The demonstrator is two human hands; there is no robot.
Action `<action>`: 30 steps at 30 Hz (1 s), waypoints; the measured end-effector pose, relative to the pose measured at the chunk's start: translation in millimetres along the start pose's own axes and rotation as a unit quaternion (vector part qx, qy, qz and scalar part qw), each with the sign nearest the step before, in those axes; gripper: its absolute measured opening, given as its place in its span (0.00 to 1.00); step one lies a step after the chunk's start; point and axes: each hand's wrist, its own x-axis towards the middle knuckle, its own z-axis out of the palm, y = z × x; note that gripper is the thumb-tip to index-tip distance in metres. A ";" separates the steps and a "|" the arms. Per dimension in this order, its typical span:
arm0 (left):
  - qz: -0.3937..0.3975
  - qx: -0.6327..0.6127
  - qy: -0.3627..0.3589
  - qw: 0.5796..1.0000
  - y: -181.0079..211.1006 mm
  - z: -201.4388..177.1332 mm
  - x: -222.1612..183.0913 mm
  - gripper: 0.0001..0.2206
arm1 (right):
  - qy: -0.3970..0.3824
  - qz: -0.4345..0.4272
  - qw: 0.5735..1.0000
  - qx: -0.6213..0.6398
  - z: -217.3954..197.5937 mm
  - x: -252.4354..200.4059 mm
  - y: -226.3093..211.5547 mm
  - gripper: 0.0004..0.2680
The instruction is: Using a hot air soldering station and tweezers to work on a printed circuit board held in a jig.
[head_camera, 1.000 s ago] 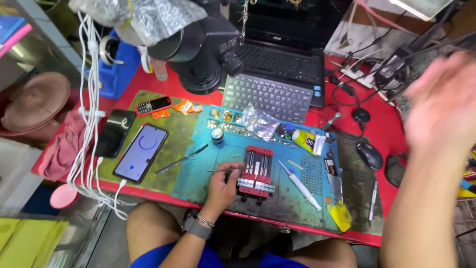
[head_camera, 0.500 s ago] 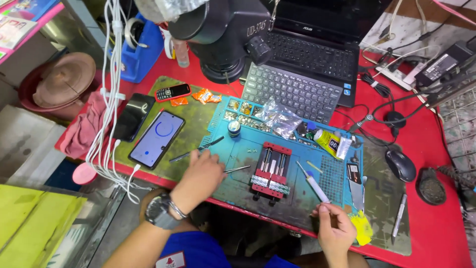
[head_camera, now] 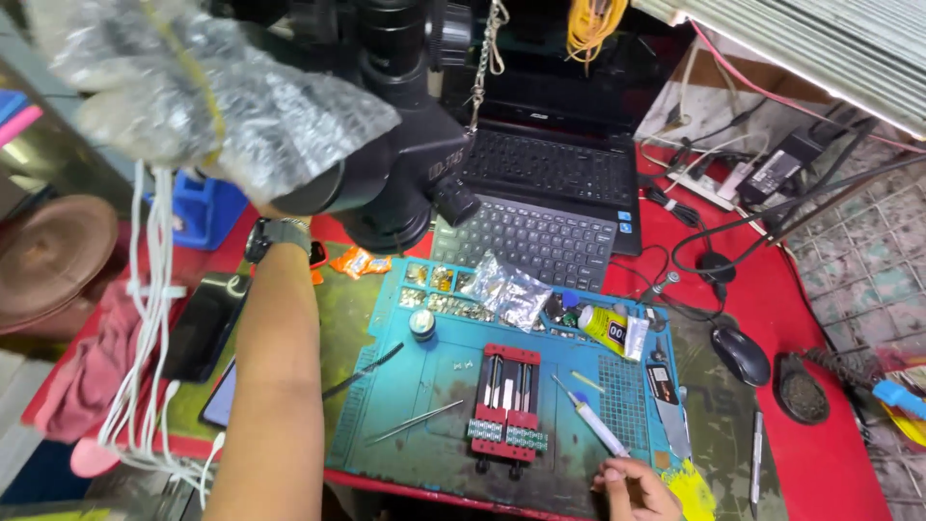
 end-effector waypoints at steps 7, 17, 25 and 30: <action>0.124 -0.190 0.020 0.974 -1.0 -54.2 -35.9 0.16 | -0.076 -0.139 0.987 0.042 -8.3 13.9 25.0 0.04; -0.090 -0.296 -0.415 0.855 70.1 -234.8 -200.1 0.17 | -0.171 -0.146 0.948 0.224 -21.3 0.5 -10.7 0.04; 0.079 -0.433 -0.613 0.656 192.9 -212.0 -347.2 0.21 | -0.570 -0.061 0.785 0.234 -15.3 -76.9 -73.1 0.35; 0.093 -0.330 -0.574 0.743 200.1 -189.0 -369.6 0.36 | -0.503 0.068 0.814 0.282 -25.5 -69.6 -44.7 0.39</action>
